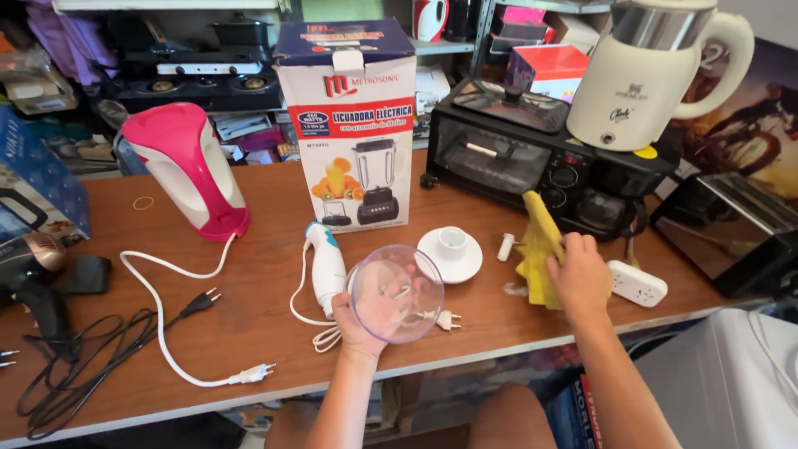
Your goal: Unboxing, cleaning, and assembling the components of a hand blender on a cluttered workspace.
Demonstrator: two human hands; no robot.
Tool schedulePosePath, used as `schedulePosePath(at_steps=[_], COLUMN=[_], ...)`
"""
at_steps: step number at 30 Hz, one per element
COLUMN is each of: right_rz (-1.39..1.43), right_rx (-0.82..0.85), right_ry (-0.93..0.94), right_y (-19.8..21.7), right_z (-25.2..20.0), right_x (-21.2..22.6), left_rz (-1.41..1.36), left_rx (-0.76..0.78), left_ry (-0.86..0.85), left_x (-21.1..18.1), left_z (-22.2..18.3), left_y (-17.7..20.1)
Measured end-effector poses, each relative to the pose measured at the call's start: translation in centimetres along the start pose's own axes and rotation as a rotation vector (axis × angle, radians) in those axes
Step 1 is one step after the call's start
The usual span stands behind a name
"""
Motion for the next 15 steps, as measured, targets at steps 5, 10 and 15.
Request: schedulePosePath(at_steps=[5,10,15], right_rz=[0.271,0.526,0.291], right_rx=[-0.253,-0.438,-0.512], right_ry=[0.066,0.196,0.718], right_y=[4.9,12.2,15.1], right_z=[-0.5,-3.9,-11.7], right_x=[0.9,4.7,11.8], left_rz=[0.070,0.118,0.195], left_rx=[-0.058,-0.006,0.061], left_ry=[-0.048,-0.057,0.003], left_x=[0.6,0.3,0.6], left_z=[-0.6,-1.1,-1.6], left_y=[-1.6,-4.0,-5.0])
Point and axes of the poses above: each hand's wrist, its own z-axis towards the middle knuckle, its own y-axis out of the back of the hand, x = y × z, the point moved 8 cm from there along z, towards the middle knuckle, and after that the axes turned 1 degree about -y, right-handed, at the moved point
